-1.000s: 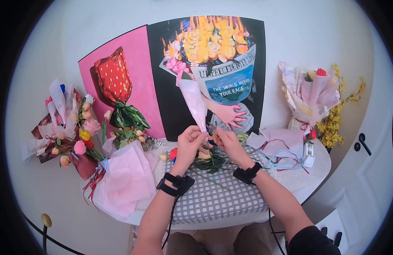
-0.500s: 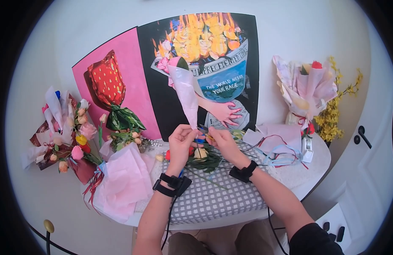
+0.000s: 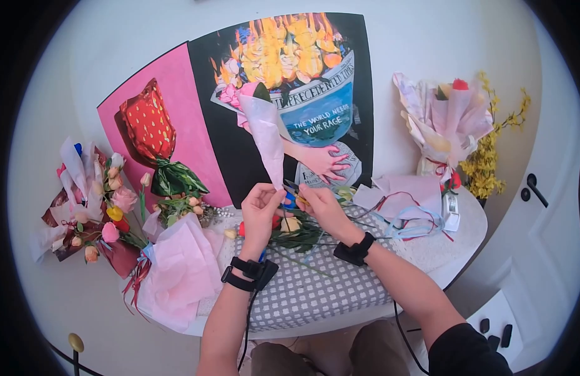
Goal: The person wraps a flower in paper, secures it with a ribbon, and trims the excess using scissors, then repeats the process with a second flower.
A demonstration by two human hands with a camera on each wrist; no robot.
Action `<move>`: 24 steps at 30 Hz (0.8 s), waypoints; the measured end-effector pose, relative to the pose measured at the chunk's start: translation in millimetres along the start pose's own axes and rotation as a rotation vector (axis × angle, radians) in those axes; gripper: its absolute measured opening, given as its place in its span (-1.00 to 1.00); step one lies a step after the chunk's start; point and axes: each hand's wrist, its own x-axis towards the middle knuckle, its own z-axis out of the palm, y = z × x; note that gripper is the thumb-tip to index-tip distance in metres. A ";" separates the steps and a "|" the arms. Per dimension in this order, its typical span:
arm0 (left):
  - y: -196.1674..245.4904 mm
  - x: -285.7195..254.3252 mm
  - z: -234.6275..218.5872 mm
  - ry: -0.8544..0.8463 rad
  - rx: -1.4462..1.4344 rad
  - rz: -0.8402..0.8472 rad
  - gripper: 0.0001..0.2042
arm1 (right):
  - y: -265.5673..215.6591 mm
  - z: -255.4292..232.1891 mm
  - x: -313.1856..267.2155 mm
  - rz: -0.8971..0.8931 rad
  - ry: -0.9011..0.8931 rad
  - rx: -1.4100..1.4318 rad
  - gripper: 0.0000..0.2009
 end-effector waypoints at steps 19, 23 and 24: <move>-5.2 2.3 -1.3 0.027 0.008 0.063 -0.91 | -14.6 2.4 -5.9 0.315 -0.182 0.462 -0.45; -7.3 2.2 -6.3 0.049 0.104 0.059 -0.89 | -17.8 3.7 -6.1 0.348 -0.172 0.419 -0.43; -7.8 2.4 -5.8 0.046 0.091 0.068 -0.88 | -16.7 3.9 -6.1 0.330 -0.175 0.399 -0.44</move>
